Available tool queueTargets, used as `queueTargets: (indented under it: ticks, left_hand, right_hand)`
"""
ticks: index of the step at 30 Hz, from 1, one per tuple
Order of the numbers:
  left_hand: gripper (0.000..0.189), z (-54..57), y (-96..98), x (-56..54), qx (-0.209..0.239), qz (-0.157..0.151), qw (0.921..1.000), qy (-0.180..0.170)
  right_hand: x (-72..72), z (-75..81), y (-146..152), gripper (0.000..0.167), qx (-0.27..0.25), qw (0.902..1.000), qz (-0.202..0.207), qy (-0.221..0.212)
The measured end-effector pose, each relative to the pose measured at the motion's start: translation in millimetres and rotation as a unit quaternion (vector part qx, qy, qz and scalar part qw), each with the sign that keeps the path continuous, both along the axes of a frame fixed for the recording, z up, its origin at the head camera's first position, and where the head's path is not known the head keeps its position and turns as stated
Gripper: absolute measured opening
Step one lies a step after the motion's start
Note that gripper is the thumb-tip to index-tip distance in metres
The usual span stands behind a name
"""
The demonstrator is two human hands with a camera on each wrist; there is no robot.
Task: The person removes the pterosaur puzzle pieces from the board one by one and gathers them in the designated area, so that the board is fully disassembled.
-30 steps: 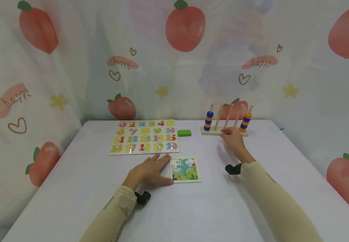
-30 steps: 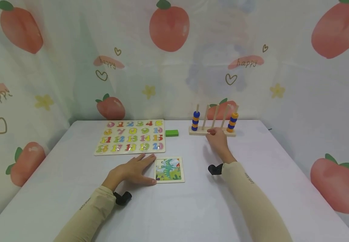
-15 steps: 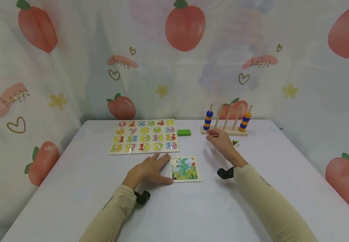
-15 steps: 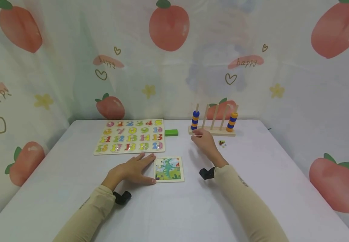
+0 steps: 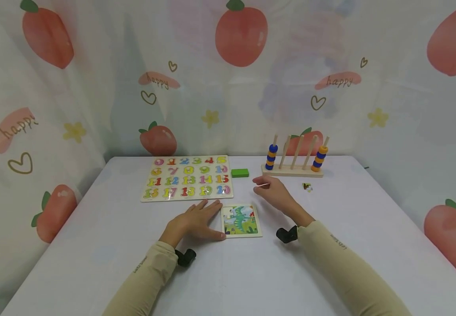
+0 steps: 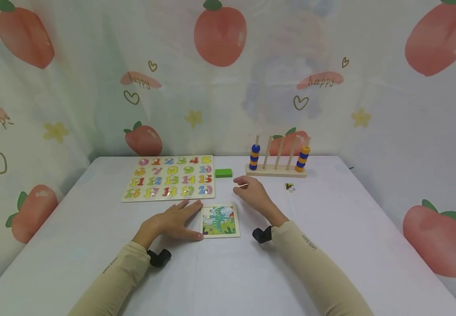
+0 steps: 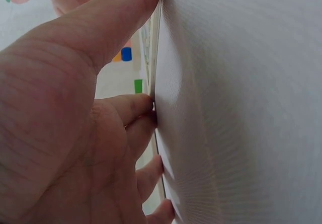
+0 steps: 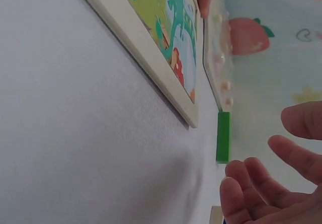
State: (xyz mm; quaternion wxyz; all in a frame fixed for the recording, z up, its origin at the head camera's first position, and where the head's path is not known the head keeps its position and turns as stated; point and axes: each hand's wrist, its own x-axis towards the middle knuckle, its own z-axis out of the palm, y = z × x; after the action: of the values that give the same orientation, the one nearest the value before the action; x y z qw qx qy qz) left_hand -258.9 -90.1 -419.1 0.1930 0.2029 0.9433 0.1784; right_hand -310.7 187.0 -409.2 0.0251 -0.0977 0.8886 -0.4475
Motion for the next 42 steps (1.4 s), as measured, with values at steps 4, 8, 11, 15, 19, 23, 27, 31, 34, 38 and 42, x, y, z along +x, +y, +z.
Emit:
queueTargets:
  ticks: [4,8,11,15,19,23,27,31,34,38,42]
  left_hand:
    - [0.1,-0.2,0.5,0.3,-0.005,0.002,1.0,0.0]
    - [0.101,-0.9,0.6,0.0,-0.007,0.003,1.0,0.0]
    - [0.101,-1.1,0.5,-0.2,-0.007,0.003,1.0,0.001]
    - [0.101,-0.3,0.2,-0.2,-0.006,0.003,1.0,-0.001]
    - [0.101,0.1,0.0,-0.7,-0.006,0.001,1.0,-0.001]
    - [0.1,-0.1,-0.3,-1.5,-0.011,-0.004,0.9999,0.003]
    - [0.101,-0.9,-0.2,-1.9,-0.011,-0.003,0.9999,0.002]
    - [0.101,-1.5,-0.3,-1.5,-0.009,0.001,1.0,0.0]
    - [0.101,-1.3,-0.3,-1.0,-0.008,0.001,1.0,0.001]
    - [0.101,-1.2,-0.1,-1.2,-0.011,-0.002,0.9999,0.003]
    - [0.101,-1.7,-1.0,-2.2,-0.011,-0.006,0.9999,0.003]
  right_hand:
    - [2.4,-1.7,-6,0.041,0.006,0.9999,0.009,-0.01]
    - [5.8,-2.5,-11,0.038,0.014,0.9995,0.024,-0.011]
    - [8.7,-3.1,-15,0.035,0.022,0.9989,0.039,-0.011]
    - [12.2,-4.5,-21,0.032,0.039,0.9974,0.061,-0.008]
    - [15.3,-5.5,-27,0.028,0.053,0.9957,0.075,-0.006]
    - [16.3,-7.0,-32,0.024,0.066,0.9935,0.092,-0.002]
    - [15.3,-12.2,-34,0.021,0.072,0.9922,0.101,-0.012]
    - [14.4,-15.3,-36,0.02,0.079,0.9908,0.108,-0.019]
    - [14.0,-15.8,-37,0.02,0.089,0.989,0.117,-0.017]
    - [14.0,-15.9,-37,0.022,0.104,0.9858,0.131,-0.012]
    - [13.9,-15.7,-40,0.022,0.118,0.9828,0.142,-0.01]
